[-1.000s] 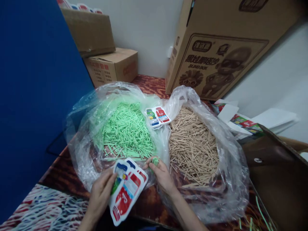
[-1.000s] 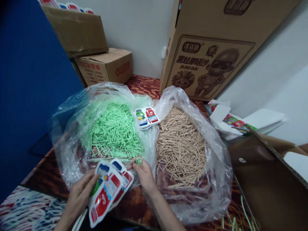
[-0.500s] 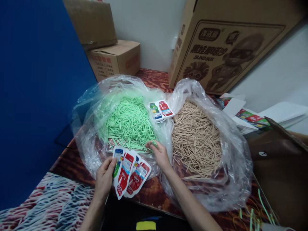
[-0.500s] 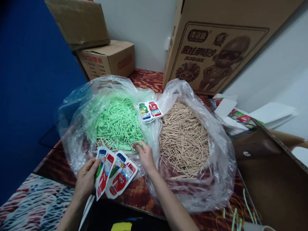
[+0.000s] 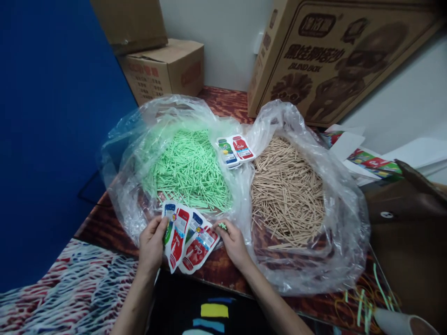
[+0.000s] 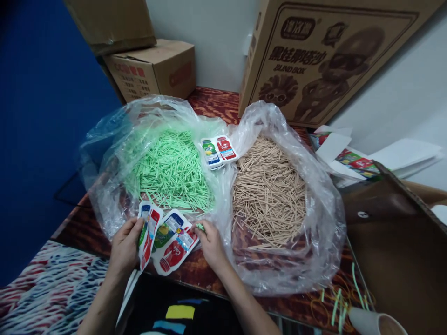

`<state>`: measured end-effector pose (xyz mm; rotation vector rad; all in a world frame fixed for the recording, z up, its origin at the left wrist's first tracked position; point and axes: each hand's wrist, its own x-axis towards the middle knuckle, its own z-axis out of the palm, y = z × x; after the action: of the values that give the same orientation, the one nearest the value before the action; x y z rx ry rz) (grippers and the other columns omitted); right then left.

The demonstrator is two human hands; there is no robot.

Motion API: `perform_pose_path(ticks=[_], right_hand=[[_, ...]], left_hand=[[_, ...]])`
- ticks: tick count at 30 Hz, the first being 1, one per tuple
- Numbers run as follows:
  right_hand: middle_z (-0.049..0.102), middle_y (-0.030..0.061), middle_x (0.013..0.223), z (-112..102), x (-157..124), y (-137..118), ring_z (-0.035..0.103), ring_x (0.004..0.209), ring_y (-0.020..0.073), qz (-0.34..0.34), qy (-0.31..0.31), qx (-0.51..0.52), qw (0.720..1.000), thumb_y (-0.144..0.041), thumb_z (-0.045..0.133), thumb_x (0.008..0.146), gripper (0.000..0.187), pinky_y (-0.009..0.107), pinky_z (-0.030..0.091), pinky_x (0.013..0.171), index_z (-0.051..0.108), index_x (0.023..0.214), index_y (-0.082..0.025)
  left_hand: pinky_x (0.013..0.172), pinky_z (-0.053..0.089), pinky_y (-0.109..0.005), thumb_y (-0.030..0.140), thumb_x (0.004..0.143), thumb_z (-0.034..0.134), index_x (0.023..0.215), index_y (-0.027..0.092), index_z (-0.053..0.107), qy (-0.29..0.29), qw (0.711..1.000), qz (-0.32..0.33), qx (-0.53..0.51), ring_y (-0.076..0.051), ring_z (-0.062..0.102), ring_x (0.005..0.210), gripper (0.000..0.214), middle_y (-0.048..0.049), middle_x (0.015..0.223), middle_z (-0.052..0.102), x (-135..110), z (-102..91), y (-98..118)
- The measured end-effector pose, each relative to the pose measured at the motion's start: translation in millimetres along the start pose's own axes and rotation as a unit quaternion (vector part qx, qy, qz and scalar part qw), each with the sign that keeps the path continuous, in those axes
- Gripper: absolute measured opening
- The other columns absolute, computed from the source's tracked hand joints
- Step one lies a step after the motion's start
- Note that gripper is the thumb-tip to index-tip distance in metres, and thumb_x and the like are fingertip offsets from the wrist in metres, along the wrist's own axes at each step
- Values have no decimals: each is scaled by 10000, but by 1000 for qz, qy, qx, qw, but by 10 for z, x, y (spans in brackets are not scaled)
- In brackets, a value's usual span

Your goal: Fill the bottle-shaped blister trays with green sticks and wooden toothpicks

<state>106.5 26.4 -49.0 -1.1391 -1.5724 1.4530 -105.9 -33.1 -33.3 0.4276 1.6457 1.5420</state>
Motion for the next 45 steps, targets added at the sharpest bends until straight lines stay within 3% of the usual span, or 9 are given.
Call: perform_pose_path(ticks=[8, 40, 45], right_hand=[[667, 17, 834, -45, -6, 50, 611, 852, 191, -16, -5, 5, 1000, -300, 503, 906, 175, 291, 424, 817, 639, 847, -206], [663, 11, 780, -60, 6, -32, 601, 813, 194, 10, -9, 30, 999, -332, 538, 873, 187, 300, 432, 793, 646, 780, -212], [637, -5, 725, -58, 94, -108, 594, 709, 172, 53, 24, 117, 991, -368, 543, 851, 164, 288, 448, 715, 582, 826, -211]], left_hand=[[525, 466, -189, 458, 676, 738, 781, 171, 644, -8, 1000, 8, -12, -103, 563, 540, 320, 31, 650, 653, -78, 47, 5], [529, 470, -209, 481, 655, 746, 812, 176, 619, -5, 1000, -10, -13, -111, 568, 523, 365, 41, 645, 637, 63, 120, -6], [531, 484, -211, 475, 670, 733, 803, 197, 625, 0, 1000, -13, -26, -114, 589, 523, 327, 53, 641, 653, 91, 90, 59]])
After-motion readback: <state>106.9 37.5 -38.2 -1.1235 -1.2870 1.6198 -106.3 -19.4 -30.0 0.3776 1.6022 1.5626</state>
